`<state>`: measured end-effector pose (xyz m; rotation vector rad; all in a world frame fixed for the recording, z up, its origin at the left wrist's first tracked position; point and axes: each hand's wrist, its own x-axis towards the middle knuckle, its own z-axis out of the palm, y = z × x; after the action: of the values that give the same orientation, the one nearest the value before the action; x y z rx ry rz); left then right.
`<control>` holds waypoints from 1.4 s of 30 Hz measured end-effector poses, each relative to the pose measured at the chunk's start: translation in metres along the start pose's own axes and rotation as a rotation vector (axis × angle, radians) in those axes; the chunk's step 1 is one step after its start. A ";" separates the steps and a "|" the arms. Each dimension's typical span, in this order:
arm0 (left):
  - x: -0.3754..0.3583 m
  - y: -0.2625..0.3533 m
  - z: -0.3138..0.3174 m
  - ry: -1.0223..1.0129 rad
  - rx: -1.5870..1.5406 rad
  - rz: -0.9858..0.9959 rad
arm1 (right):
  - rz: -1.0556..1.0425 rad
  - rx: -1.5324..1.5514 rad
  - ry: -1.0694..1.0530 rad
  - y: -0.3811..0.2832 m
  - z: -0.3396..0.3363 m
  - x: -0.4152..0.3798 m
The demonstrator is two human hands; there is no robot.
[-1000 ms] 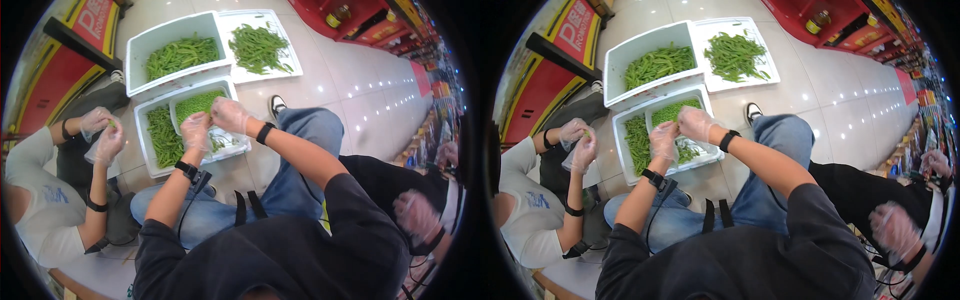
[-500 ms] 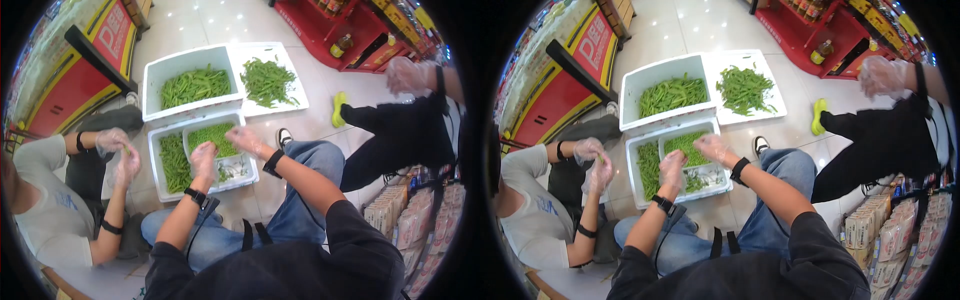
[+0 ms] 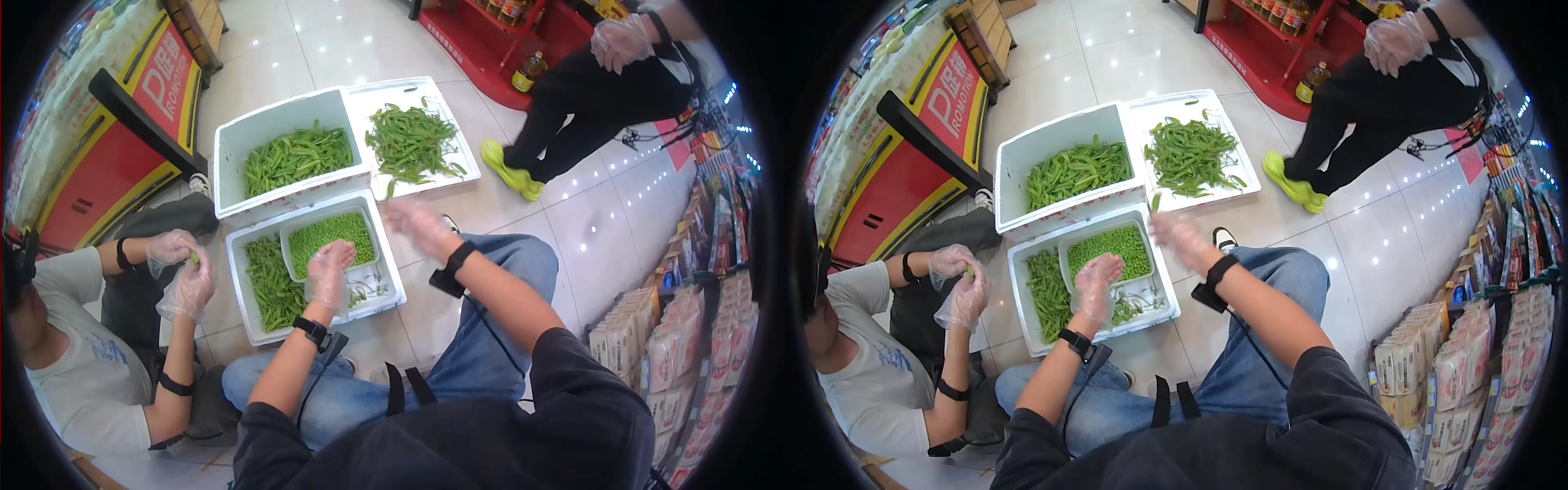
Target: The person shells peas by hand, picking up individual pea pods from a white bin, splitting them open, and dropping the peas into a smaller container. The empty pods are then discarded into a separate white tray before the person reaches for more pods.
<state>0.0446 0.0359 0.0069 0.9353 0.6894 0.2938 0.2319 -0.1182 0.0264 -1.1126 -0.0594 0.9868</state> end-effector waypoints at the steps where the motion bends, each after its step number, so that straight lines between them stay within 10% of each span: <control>1: 0.000 0.000 0.000 0.003 0.000 0.000 | 0.001 0.001 0.001 -0.012 0.002 0.000; 13: -0.016 0.063 0.045 -0.159 -0.002 -0.029 | 0.118 -0.216 0.131 -0.009 0.019 -0.028; 22: 0.014 0.212 0.050 -0.499 -0.021 0.694 | 0.002 -0.083 0.199 -0.023 0.011 -0.045; 23: 0.023 0.215 0.049 -0.415 -0.062 0.359 | 0.026 -0.126 0.243 -0.020 0.007 -0.044; 29: 0.006 0.152 0.059 -0.493 0.256 0.164 | 0.101 -0.262 0.215 0.005 -0.017 -0.032; 42: -0.015 0.118 0.029 -0.204 0.078 0.241 | 0.368 -0.569 -0.139 0.029 0.040 -0.057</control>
<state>0.0592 0.0770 0.1209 1.1086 0.4025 0.3805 0.1601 -0.1258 0.0472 -1.6089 -0.2684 1.4279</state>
